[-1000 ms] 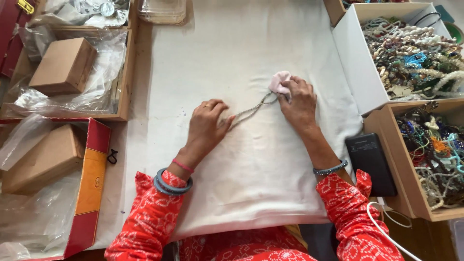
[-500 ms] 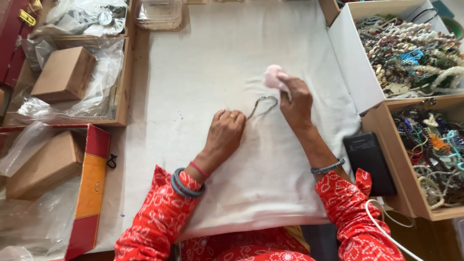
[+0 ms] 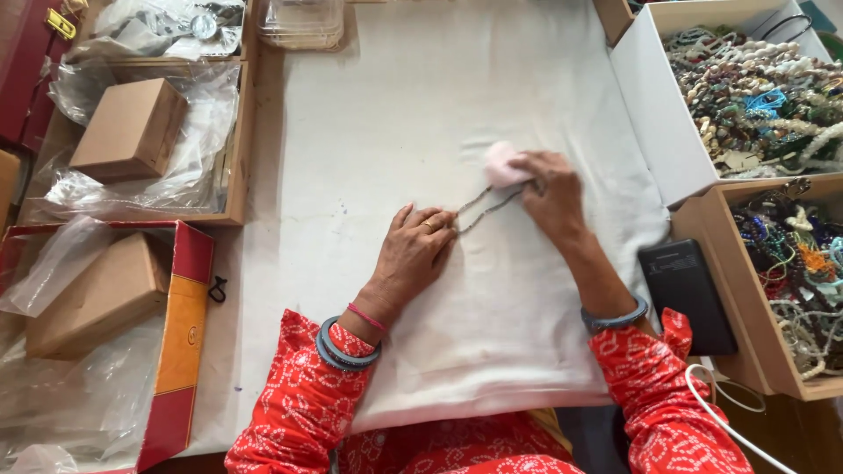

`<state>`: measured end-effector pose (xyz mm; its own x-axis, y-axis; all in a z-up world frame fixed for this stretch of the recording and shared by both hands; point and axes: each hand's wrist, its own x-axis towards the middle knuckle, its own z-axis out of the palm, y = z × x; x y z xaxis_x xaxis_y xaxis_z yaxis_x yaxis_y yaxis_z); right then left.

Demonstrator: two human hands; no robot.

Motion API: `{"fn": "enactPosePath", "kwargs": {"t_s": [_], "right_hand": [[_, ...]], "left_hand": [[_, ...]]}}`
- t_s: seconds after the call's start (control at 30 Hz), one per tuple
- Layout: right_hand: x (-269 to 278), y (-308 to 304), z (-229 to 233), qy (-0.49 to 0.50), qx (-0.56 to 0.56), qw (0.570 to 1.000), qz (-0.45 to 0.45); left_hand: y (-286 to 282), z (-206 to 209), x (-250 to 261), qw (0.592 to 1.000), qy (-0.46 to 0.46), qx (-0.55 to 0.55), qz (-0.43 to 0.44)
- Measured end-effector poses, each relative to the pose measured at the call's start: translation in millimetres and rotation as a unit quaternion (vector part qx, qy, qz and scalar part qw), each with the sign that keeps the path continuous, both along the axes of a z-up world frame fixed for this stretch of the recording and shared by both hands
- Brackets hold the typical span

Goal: The person cleans a small plastic container with a pink cloth, then places a small beige pouch inside and closes it. They stack the container with others and then clean a silver chain necklace with the same pink cloth on a white cloth-covered surface.

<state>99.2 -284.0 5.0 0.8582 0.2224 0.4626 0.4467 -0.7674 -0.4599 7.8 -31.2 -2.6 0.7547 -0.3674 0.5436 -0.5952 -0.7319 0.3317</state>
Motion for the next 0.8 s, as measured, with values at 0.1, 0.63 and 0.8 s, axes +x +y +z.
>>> {"fn": "enactPosePath", "kwargs": {"t_s": [0.1, 0.63, 0.8], "right_hand": [[-27.4, 32.5, 30.6, 0.051, 0.002, 0.988, 0.148], [-24.8, 37.1, 14.4, -0.057, -0.053, 0.975, 0.21], [-11.1, 14.6, 20.8, -0.017, -0.102, 0.994, 0.044]], "left_hand": [[1.5, -8.3, 3.9, 1.0, -0.005, 0.007, 0.016], [9.3, -2.1, 7.6, 0.998, 0.013, 0.009, 0.063], [10.7, -5.8, 8.9, 0.997, 0.017, 0.034, 0.068]]}}
